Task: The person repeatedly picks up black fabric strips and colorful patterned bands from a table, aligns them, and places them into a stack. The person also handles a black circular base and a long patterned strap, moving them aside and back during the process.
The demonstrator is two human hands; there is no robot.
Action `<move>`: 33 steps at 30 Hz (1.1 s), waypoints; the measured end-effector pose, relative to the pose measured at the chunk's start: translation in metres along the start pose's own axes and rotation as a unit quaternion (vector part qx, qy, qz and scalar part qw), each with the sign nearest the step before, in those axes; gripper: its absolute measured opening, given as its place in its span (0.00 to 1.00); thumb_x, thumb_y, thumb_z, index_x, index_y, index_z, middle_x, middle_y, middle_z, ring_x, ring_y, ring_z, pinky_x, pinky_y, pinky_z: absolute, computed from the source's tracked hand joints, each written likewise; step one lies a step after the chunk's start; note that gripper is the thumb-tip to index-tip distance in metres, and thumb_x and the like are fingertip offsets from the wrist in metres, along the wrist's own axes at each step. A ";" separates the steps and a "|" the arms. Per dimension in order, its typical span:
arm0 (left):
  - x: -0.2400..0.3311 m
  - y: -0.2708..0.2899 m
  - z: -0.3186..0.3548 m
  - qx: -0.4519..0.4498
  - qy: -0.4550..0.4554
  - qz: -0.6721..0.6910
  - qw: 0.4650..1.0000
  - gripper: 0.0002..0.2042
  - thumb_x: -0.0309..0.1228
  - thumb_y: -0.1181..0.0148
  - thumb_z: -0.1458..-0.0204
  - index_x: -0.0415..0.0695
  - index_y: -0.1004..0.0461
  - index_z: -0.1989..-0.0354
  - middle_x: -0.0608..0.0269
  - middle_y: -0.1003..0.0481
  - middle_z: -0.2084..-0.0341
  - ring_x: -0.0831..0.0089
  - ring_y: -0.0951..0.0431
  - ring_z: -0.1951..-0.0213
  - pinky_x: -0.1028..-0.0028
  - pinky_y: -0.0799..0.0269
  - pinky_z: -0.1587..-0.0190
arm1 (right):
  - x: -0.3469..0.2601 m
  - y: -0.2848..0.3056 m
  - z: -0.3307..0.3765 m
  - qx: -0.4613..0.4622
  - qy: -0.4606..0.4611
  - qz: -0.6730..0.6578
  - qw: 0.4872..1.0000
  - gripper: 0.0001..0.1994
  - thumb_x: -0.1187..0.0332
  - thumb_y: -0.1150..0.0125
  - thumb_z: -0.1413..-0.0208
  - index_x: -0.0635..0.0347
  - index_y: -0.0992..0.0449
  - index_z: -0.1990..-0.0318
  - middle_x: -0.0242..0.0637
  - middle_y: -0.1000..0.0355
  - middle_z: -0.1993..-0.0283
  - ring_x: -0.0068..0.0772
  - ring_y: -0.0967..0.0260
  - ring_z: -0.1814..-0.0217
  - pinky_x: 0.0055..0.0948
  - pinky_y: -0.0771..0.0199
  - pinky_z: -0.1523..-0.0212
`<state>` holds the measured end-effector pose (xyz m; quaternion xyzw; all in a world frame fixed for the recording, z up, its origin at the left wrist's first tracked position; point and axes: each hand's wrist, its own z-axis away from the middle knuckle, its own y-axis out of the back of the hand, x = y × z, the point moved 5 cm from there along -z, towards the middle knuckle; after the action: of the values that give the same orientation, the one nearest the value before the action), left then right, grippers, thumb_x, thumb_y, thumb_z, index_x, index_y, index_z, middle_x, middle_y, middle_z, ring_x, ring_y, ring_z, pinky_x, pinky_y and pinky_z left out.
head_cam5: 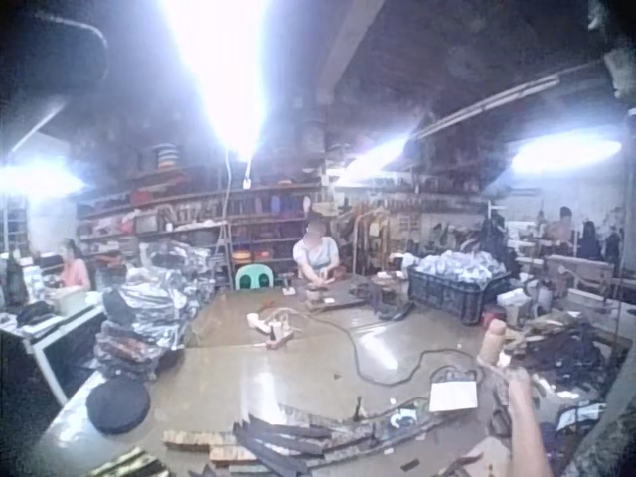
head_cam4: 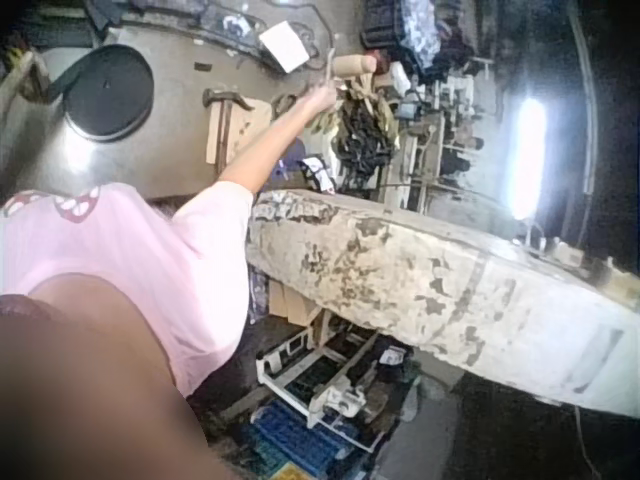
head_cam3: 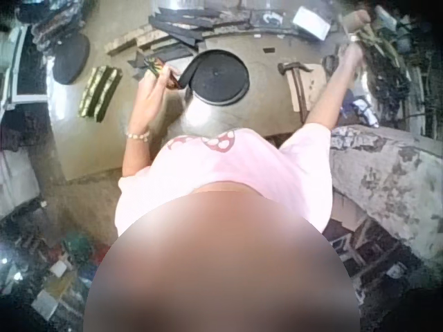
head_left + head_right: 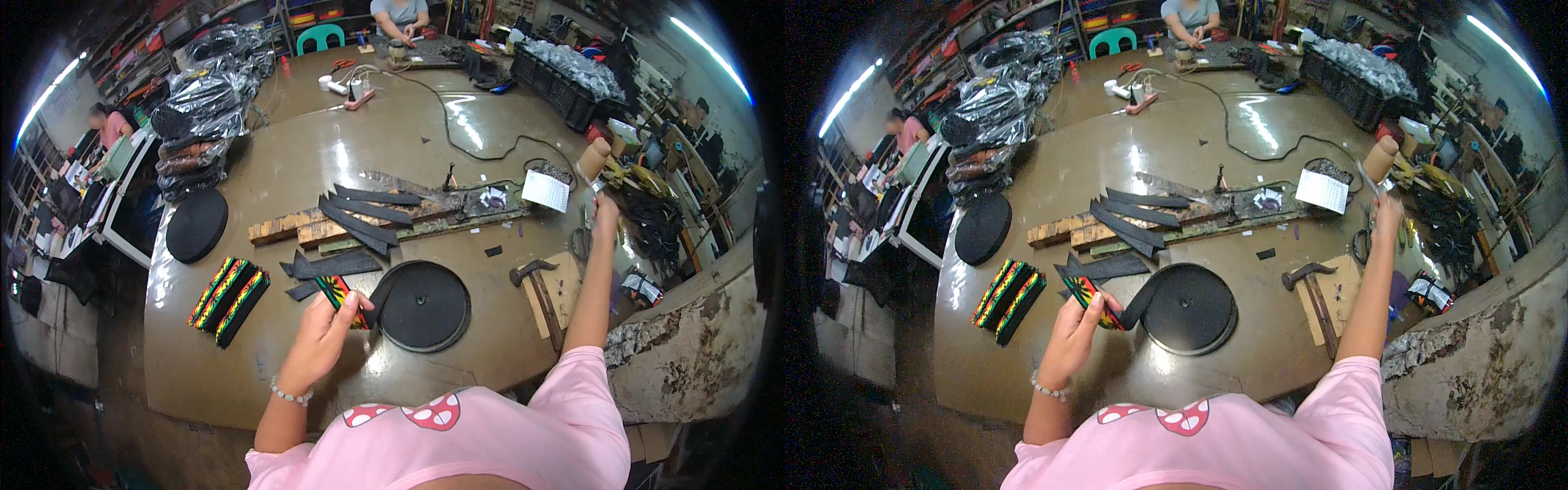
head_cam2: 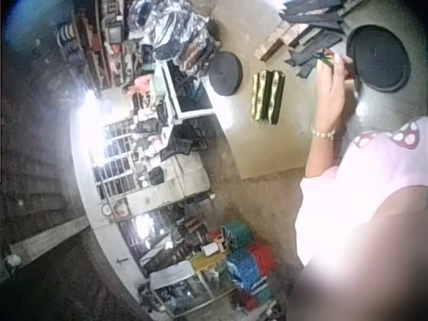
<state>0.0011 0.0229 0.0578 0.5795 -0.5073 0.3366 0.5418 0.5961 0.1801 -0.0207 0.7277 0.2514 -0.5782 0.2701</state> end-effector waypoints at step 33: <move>0.054 0.036 -0.163 0.055 -0.142 0.073 0.986 0.12 0.32 0.34 0.54 0.34 0.24 0.69 0.65 0.25 0.80 0.82 0.26 0.78 0.83 0.29 0.74 | -0.182 -0.173 0.238 -0.484 0.134 0.174 0.847 0.18 0.52 0.45 0.44 0.62 0.29 0.64 0.31 0.34 0.74 0.22 0.37 0.72 0.24 0.38 0.75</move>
<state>0.0069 0.1729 0.1492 0.6118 -0.6008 0.3167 0.4055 0.2737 0.1334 0.0957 0.6068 0.4029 -0.2235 0.6477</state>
